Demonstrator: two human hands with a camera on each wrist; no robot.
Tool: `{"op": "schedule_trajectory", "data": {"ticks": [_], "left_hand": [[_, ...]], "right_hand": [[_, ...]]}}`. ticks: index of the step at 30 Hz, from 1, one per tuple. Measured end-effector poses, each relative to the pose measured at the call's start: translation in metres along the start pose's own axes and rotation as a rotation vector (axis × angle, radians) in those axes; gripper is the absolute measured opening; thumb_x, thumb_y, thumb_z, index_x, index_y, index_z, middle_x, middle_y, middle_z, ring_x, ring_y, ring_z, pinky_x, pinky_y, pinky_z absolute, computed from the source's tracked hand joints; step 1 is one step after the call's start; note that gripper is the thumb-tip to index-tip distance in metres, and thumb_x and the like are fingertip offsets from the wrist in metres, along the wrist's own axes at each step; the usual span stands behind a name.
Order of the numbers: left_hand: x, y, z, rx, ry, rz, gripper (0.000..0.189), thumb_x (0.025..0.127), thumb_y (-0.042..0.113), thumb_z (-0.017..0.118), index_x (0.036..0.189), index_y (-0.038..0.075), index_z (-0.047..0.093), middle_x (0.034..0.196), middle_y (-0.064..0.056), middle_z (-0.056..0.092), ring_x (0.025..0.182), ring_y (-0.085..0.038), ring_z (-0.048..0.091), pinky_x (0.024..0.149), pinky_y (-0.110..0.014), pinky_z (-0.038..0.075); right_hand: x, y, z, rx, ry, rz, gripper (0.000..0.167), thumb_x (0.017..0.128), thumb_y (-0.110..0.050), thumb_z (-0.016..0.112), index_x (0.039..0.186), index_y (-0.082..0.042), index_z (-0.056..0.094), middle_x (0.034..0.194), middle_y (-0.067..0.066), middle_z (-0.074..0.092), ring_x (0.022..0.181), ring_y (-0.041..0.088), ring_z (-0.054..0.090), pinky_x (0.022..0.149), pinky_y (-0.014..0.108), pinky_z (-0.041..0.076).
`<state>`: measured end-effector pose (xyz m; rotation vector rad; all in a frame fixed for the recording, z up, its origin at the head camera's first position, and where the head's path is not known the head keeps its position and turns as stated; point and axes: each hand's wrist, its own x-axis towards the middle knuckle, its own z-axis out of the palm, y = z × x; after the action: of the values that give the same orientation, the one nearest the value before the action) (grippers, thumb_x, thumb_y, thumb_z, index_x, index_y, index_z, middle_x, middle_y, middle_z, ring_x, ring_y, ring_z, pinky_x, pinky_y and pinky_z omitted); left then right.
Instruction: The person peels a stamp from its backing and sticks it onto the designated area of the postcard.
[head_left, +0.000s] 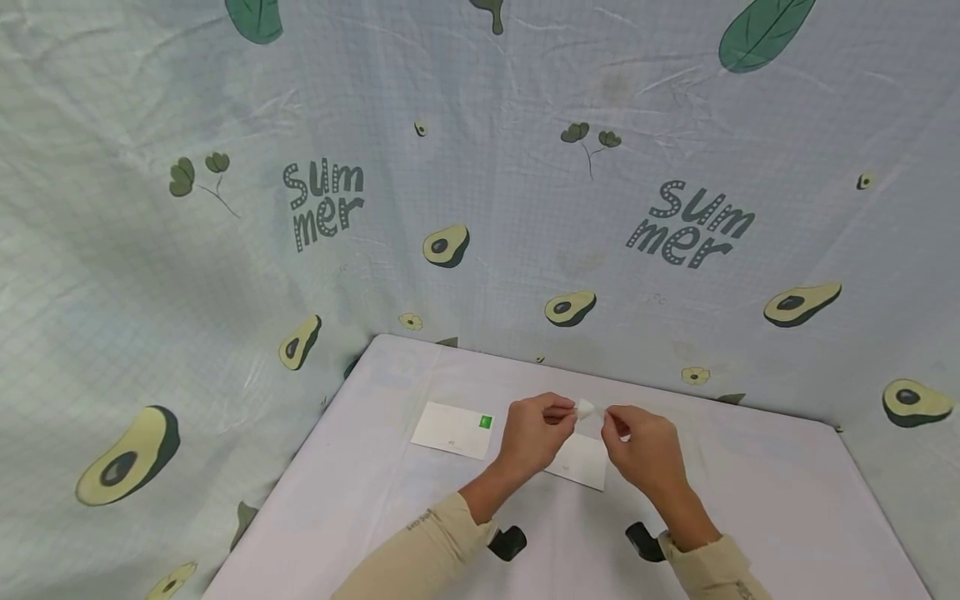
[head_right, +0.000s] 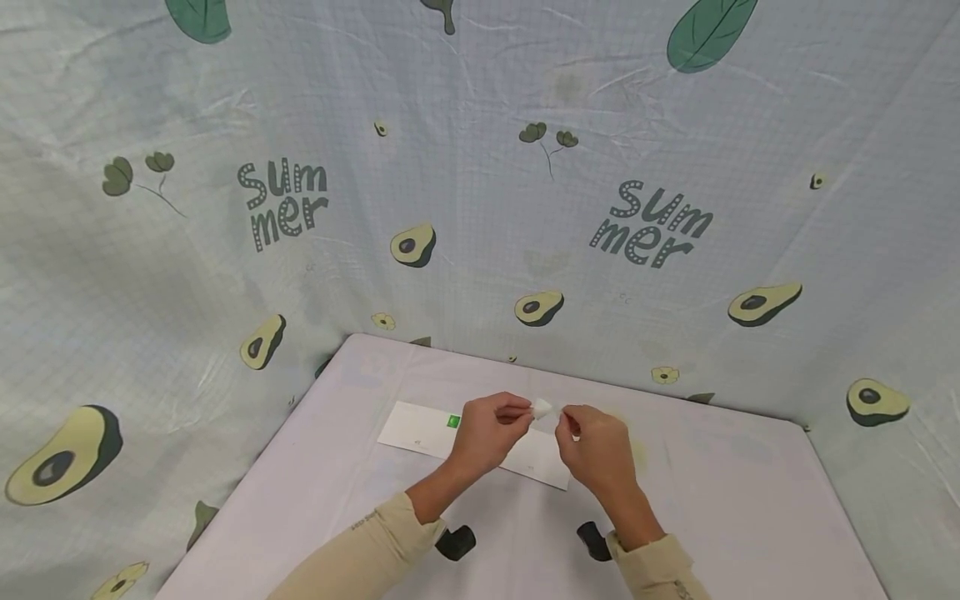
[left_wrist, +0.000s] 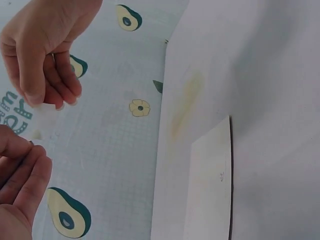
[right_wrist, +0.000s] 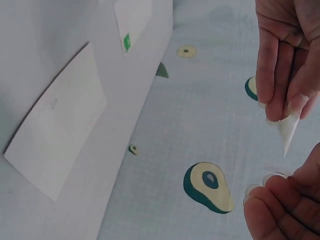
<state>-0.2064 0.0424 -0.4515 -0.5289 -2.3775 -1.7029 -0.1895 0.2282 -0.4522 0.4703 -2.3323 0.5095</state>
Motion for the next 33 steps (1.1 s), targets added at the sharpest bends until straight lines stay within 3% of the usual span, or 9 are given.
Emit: {"op": "schedule_trajectory", "data": {"ticks": [8,17,25,33], "left_hand": [[0.001,-0.002,-0.005,-0.109,-0.002,-0.048,0.014,0.096,0.007,0.073,0.109,0.003,0.078,0.104,-0.013,0.081,0.095,-0.02,0.08,0.079,-0.018,0.062],[0.003,-0.004,-0.01,-0.17,0.003,-0.05,0.014,0.095,0.007,0.074,0.107,0.002,0.078,0.104,-0.016,0.081,0.097,-0.027,0.079,0.08,-0.022,0.063],[0.003,-0.008,-0.016,-0.151,-0.001,-0.05,0.017,0.096,0.007,0.073,0.111,0.001,0.077,0.107,-0.015,0.08,0.099,-0.024,0.079,0.082,-0.024,0.064],[0.004,-0.007,-0.018,-0.188,0.007,-0.051,0.018,0.096,0.007,0.073,0.111,0.0,0.077,0.107,-0.017,0.08,0.1,-0.028,0.079,0.083,-0.025,0.064]], "right_hand": [[-0.01,0.013,-0.014,-0.057,-0.06,0.067,0.005,0.08,0.004,0.078,0.085,0.002,0.078,0.07,0.011,0.074,0.059,0.016,0.065,0.054,0.037,0.058],[-0.029,0.03,-0.025,-0.106,-0.202,0.148,0.005,0.085,0.0,0.074,0.081,0.001,0.077,0.066,0.005,0.071,0.057,0.01,0.055,0.054,0.033,0.052],[-0.042,0.039,-0.03,-0.112,-0.29,0.201,0.006,0.087,-0.001,0.073,0.086,0.001,0.079,0.071,0.008,0.074,0.06,0.014,0.062,0.059,0.04,0.057],[-0.051,0.044,-0.036,-0.125,-0.341,0.219,0.006,0.087,-0.001,0.075,0.088,0.003,0.08,0.075,0.011,0.077,0.062,0.02,0.068,0.061,0.045,0.06]]}}
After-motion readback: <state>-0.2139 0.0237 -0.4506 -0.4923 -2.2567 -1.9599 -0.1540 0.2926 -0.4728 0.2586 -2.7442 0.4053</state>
